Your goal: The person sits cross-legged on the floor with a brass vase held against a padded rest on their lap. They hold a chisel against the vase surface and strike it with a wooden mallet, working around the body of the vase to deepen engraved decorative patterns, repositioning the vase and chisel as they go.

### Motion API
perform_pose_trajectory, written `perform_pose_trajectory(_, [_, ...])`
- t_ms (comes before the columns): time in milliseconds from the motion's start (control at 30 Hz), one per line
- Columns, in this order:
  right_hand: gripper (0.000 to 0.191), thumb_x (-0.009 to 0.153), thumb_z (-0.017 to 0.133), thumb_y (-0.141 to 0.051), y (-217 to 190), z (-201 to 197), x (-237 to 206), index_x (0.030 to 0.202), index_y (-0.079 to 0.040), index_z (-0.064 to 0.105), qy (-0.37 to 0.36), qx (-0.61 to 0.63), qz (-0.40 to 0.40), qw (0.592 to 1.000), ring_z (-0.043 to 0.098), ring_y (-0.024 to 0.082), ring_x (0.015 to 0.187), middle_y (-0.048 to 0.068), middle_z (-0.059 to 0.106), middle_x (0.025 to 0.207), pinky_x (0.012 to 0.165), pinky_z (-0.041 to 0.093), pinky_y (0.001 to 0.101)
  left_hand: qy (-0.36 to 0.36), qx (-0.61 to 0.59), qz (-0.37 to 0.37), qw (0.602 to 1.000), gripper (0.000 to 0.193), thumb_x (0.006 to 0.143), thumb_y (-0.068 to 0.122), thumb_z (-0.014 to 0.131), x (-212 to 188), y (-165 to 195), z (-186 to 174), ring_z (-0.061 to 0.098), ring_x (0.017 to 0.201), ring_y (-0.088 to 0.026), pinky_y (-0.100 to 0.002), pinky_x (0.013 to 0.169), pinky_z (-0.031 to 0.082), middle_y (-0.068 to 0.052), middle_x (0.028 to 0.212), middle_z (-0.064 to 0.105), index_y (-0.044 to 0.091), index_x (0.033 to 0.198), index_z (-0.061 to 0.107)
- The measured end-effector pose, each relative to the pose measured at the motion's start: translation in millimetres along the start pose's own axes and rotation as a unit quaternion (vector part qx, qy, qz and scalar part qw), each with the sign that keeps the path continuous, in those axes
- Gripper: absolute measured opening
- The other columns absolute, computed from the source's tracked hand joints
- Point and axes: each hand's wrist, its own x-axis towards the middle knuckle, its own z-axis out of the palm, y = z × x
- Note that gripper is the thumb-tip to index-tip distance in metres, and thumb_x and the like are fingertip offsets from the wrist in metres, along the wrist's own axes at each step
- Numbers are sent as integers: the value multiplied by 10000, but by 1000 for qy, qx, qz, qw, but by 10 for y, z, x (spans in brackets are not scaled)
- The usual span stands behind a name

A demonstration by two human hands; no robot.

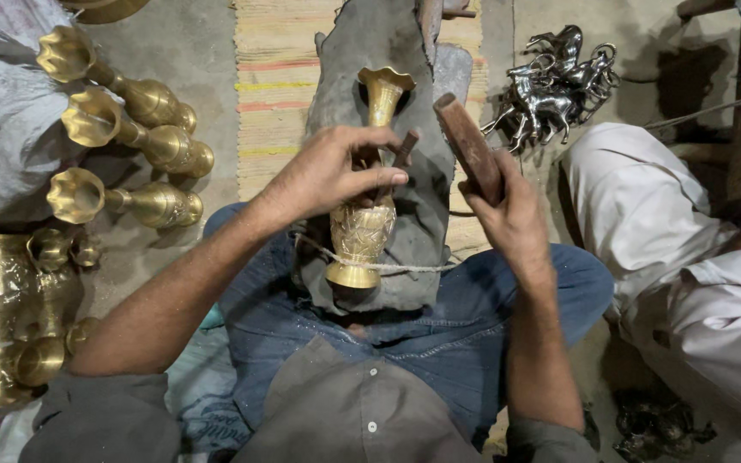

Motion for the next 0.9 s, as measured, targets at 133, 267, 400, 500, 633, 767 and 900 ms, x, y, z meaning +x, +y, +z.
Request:
perform_pose_trajectory(133, [463, 914, 824, -154, 35, -62, 152, 1294, 1, 610, -25, 45, 98, 994, 673, 249, 985, 157, 707, 1085, 838, 531, 352, -41, -18, -23, 999, 374, 918, 387, 759, 36, 28, -31, 742, 765, -120, -328, 718, 573, -30, 830, 762, 133, 1190, 724])
perform_pose_trajectory(267, [370, 910, 794, -131, 97, -74, 239, 1221, -4, 640, -59, 166, 107, 979, 661, 177, 924, 64, 711, 1025, 828, 532, 317, -49, -10, 0, 999, 377, 922, 388, 758, 66, 67, -56, 714, 745, -149, -346, 691, 558, -59, 797, 738, 130, 1195, 723])
perform_pose_trajectory(400, [283, 942, 794, -130, 173, -74, 186, 1114, 6, 615, -82, 130, 93, 984, 601, 158, 893, 77, 671, 935, 782, 512, 309, -71, -4, -8, 997, 392, 923, 399, 750, 77, 98, -58, 722, 736, -161, -357, 687, 548, -66, 773, 731, 127, 1203, 717])
perform_pose_trajectory(500, [197, 962, 773, -153, 208, -36, 142, 1030, 7, 680, -76, 262, 264, 925, 673, 222, 753, 125, 706, 862, 680, 534, 345, -74, 10, -9, 997, 399, 910, 402, 758, 82, 99, -62, 719, 739, -166, -360, 696, 545, -71, 762, 734, 139, 1209, 731])
perform_pose_trajectory(633, [226, 901, 723, -57, 201, -5, 105, 1100, -8, 629, -71, 155, 106, 980, 687, 183, 857, 97, 709, 919, 738, 551, 318, -67, -17, 24, 997, 400, 915, 395, 765, 82, 79, -73, 730, 781, -149, -347, 722, 560, -63, 815, 757, 125, 1208, 731])
perform_pose_trajectory(767, [199, 927, 756, -97, 147, -7, 135, 1052, -31, 616, -101, 111, 131, 980, 709, 162, 791, 78, 715, 908, 688, 585, 315, -79, -10, -22, 997, 402, 910, 404, 747, 64, 51, -62, 736, 773, -145, -347, 724, 576, -57, 804, 755, 136, 1210, 727])
perform_pose_trajectory(900, [246, 938, 765, -90, 73, -50, 203, 1118, -38, 605, -59, 196, 200, 958, 641, 200, 740, 97, 686, 863, 670, 517, 364, -70, -6, -23, 997, 397, 906, 404, 749, 43, 24, -48, 746, 795, -149, -352, 742, 597, -51, 834, 763, 140, 1202, 734])
